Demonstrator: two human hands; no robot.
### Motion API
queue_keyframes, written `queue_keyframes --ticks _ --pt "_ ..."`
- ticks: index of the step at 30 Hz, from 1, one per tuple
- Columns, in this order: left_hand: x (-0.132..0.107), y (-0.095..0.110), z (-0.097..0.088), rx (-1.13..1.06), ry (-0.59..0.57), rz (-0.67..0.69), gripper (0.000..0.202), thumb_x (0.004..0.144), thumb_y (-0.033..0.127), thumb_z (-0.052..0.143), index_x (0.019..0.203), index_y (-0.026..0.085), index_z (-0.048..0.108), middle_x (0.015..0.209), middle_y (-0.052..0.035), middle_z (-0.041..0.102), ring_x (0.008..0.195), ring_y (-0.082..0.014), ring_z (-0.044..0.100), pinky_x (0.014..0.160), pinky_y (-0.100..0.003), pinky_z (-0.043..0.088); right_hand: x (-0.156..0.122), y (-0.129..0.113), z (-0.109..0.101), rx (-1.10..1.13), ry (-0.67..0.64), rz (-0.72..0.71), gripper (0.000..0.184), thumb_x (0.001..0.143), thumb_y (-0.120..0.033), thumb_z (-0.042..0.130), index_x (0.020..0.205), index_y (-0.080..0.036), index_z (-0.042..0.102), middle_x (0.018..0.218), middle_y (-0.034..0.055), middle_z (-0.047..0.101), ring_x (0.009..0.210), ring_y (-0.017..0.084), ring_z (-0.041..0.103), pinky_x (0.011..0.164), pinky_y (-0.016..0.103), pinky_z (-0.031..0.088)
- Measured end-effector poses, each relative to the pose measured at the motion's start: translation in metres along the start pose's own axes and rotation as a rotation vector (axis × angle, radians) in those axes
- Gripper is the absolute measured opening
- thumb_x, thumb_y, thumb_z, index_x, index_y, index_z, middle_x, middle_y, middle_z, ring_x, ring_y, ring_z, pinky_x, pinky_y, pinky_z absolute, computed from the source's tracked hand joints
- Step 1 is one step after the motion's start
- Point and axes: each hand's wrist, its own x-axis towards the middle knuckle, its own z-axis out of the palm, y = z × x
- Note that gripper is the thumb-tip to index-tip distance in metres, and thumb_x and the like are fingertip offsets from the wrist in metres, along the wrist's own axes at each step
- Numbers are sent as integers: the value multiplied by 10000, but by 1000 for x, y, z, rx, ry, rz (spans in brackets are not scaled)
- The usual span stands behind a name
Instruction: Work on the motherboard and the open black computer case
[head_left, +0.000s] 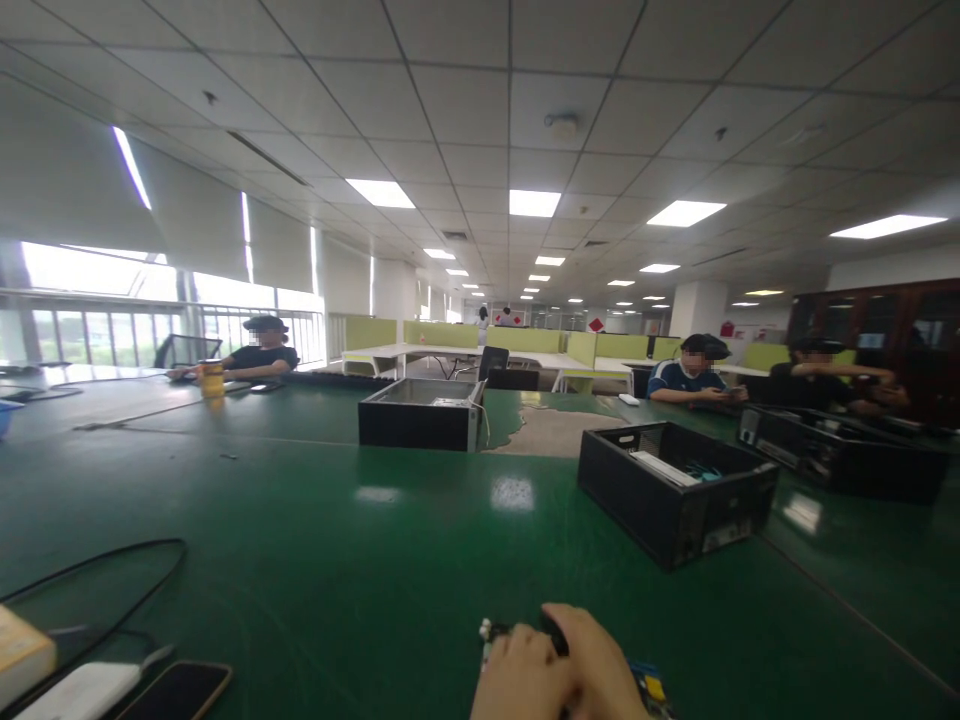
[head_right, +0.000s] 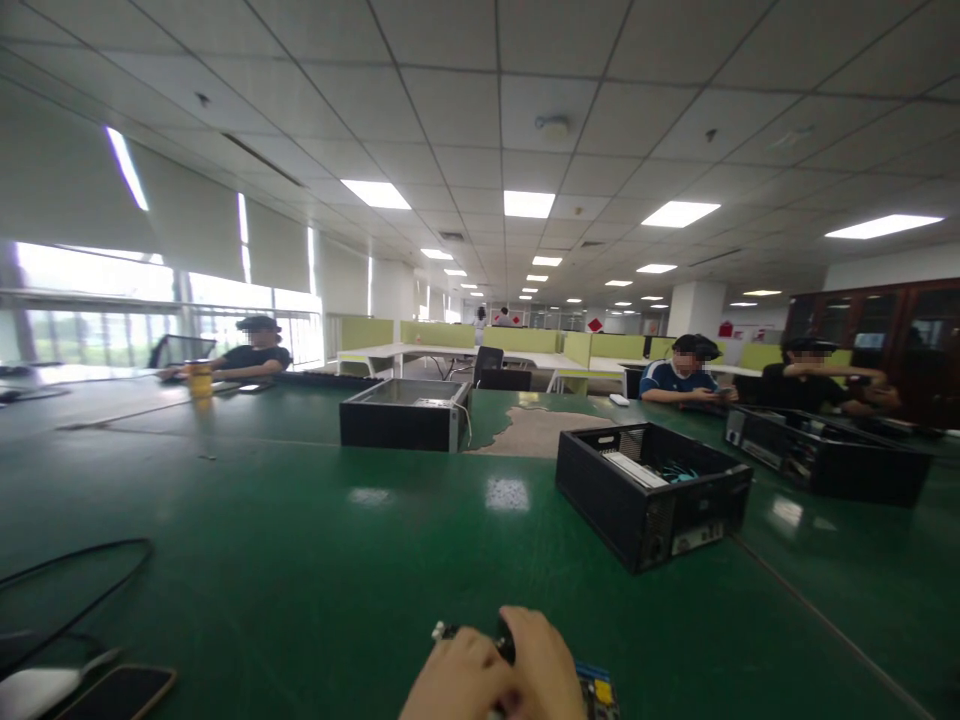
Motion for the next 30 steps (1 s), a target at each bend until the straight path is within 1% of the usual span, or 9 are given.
queue_keyframes --ticks 2,4,6,8,10,12,16,24,30 --pt "14 -14 -16 15 98 -54 307 820 292 512 1093 289 652 1183 -77 621 1171 -287 489 990 -460 389 -1 -2 1 -26 64 -4 369 793 -274 500 1119 -209 660 1138 77 675 1079 236 583 960 321 398" --pt "23 -30 -24 16 159 -95 420 779 263 504 1183 250 616 1243 -78 598 1188 -264 479 1013 -408 374 -1 -5 3 -62 95 5 269 776 -242 502 974 -227 682 1011 56 691 994 236 593 914 328 403" --pt "27 -45 -24 12 122 -120 438 751 257 515 1173 238 626 1216 -77 621 1154 -249 511 1001 -372 387 -1 -7 3 -77 90 12 245 737 -182 500 899 -234 677 953 39 686 954 228 592 871 319 403" --pt "27 -56 -19 25 56 -152 350 741 262 523 1058 247 670 1103 -67 670 1063 -240 566 943 -357 423 -1 -8 2 -58 84 23 272 713 -142 491 888 -244 673 943 25 683 947 214 591 844 301 398" --pt "27 -61 -16 57 28 -175 267 748 266 517 958 261 683 1031 -51 690 1003 -232 592 889 -350 440 -1 -8 -1 -20 85 41 295 701 -123 490 891 -256 672 935 12 685 935 195 595 826 280 393" --pt "26 -64 -17 87 33 -178 228 748 264 518 906 273 682 998 -35 701 977 -227 600 856 -346 442 -1 -9 -6 17 97 61 288 697 -128 498 891 -258 668 915 4 684 908 179 600 799 261 392" --pt "25 -67 -25 79 43 -189 199 726 256 537 850 276 690 939 -19 715 938 -223 608 811 -334 440 -4 -9 -10 38 133 87 193 708 -157 494 800 -233 646 825 11 662 835 175 585 734 251 386" --pt "24 -66 -28 83 48 -154 227 733 235 518 867 249 701 975 -38 696 944 -210 599 827 -312 440 0 0 -3 116 168 60 146 680 -142 476 712 -222 594 786 9 633 813 175 558 738 259 374" --pt "25 -65 -32 91 49 -136 222 732 237 511 859 244 694 957 -35 693 934 -205 598 815 -301 442 0 0 -5 202 182 33 138 676 -134 457 673 -211 571 748 5 615 784 167 549 725 259 374"
